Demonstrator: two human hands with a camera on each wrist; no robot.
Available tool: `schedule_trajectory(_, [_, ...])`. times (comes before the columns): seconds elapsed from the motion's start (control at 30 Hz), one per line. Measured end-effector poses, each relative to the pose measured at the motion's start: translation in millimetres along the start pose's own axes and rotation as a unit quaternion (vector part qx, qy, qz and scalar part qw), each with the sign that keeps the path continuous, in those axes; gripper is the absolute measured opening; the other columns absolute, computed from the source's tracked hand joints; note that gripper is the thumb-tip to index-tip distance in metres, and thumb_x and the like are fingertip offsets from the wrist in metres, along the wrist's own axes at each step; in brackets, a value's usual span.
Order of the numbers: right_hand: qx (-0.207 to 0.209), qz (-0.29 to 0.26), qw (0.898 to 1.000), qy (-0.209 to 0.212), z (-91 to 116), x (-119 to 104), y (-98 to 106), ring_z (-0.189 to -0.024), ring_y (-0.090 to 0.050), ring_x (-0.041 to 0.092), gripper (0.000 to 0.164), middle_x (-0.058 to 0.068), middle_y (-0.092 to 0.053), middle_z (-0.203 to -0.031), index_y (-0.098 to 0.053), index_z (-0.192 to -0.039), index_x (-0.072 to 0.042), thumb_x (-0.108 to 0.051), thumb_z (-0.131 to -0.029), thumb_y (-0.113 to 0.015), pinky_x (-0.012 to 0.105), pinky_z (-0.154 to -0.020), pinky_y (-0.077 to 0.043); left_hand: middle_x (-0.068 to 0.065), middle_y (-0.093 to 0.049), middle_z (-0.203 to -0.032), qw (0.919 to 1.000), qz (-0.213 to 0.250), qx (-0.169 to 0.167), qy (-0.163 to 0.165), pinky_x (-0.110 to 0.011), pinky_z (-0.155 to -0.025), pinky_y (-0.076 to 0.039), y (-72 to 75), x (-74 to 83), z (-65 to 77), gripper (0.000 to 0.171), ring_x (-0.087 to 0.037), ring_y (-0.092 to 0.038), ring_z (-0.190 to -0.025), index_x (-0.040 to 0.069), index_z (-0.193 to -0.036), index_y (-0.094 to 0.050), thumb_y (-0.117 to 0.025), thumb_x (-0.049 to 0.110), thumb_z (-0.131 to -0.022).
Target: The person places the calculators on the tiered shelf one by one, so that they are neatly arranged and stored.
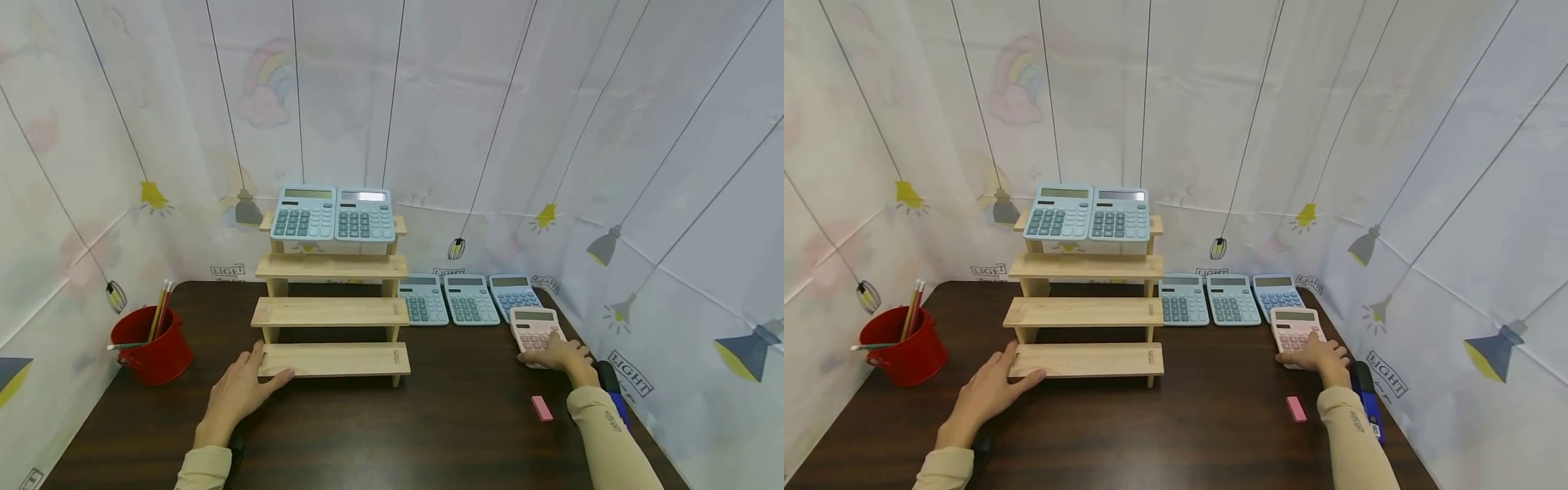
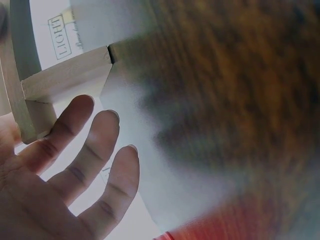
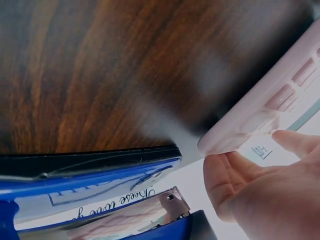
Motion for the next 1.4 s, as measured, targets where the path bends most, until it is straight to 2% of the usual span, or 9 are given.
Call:
schedule_trajectory(0.13, [0.006,0.003,1.000,0.000,4,-2,-1,-0.126,-0.016,0.071,0.131,0.057,-0.008,-0.138,0.000,-0.154,0.013,-0.073,-0.079,-0.064,0.079,-0.110,-0.014,-0.024,-0.056,-0.130,1.0000,-0.001,0.000,-0.006,-0.045,-0.064,-0.050,-0.1,0.0,-0.2,0.118,-0.031,-0.061,-0.093,0.006,-0.160,-0.023,-0.053,0.086,-0.079])
schedule_trajectory(0.3, [0.014,0.004,1.000,-0.007,8,-6,-5,-0.119,-0.023,0.068,0.128,0.056,-0.015,-0.134,-0.013,-0.149,0.018,-0.073,-0.077,-0.065,0.077,-0.109,-0.022,-0.024,-0.057,-0.128,1.0000,-0.004,0.006,-0.006,-0.046,-0.065,-0.051,3.3,0.1,-0.7,0.116,-0.032,-0.061,-0.094,0.006,-0.159,-0.025,-0.055,0.084,-0.080])
schedule_trajectory(0.4, [0.021,0.005,1.000,-0.009,10,-8,-7,-0.118,-0.024,0.067,0.128,0.055,-0.017,-0.132,-0.016,-0.146,0.020,-0.075,-0.076,-0.066,0.076,-0.108,-0.025,-0.025,-0.057,-0.128,0.9999,-0.004,0.006,-0.007,-0.046,-0.065,-0.051,4.5,0.4,-0.8,0.116,-0.032,-0.061,-0.094,0.005,-0.159,-0.025,-0.055,0.085,-0.079])
schedule_trajectory(0.67, [0.037,0.005,0.999,-0.009,10,-11,-4,-0.119,-0.023,0.066,0.127,0.055,-0.015,-0.134,-0.009,-0.153,0.015,-0.072,-0.078,-0.064,0.078,-0.106,-0.027,-0.025,-0.056,-0.130,1.0000,-0.003,0.006,-0.005,-0.048,-0.066,-0.052,1.8,-1.2,1.1,0.116,-0.033,-0.062,-0.094,0.005,-0.159,-0.025,-0.054,0.085,-0.080])
schedule_trajectory(0.9, [0.024,-0.007,1.000,0.019,13,-20,-5,-0.128,-0.016,0.072,0.130,0.056,-0.012,-0.140,-0.005,-0.155,0.013,-0.079,-0.078,-0.058,0.084,-0.104,-0.021,-0.024,-0.057,-0.129,1.0000,-0.004,0.006,-0.004,-0.046,-0.065,-0.051,0.7,-3.0,1.8,0.113,-0.032,-0.062,-0.094,0.006,-0.159,-0.025,-0.056,0.082,-0.081])
schedule_trajectory(1.1, [0.021,-0.027,0.999,0.009,20,-26,-3,-0.130,-0.017,0.073,0.132,0.054,-0.011,-0.144,-0.005,-0.156,0.008,-0.084,-0.076,-0.054,0.088,-0.100,-0.020,-0.024,-0.056,-0.130,1.0000,-0.003,0.003,-0.007,-0.047,-0.066,-0.051,-0.2,-0.4,0.0,0.115,-0.032,-0.062,-0.095,0.006,-0.159,-0.024,-0.054,0.084,-0.080])
schedule_trajectory(1.4, [0.057,-0.007,0.996,0.065,33,-44,4,-0.122,-0.032,0.067,0.130,0.052,-0.024,-0.140,-0.011,-0.155,0.011,-0.086,-0.078,-0.050,0.079,-0.101,-0.033,-0.023,-0.057,-0.127,1.0000,-0.005,0.005,-0.002,-0.046,-0.066,-0.051,2.4,2.0,-0.5,0.116,-0.031,-0.061,-0.094,0.006,-0.159,-0.025,-0.054,0.085,-0.079])
Point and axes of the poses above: each hand's wrist, its own z-axis away from the middle knuckle, its own y-axis out of the back of the hand, x = y × z, the point moved 4 cm from there along -z, towards the middle knuckle
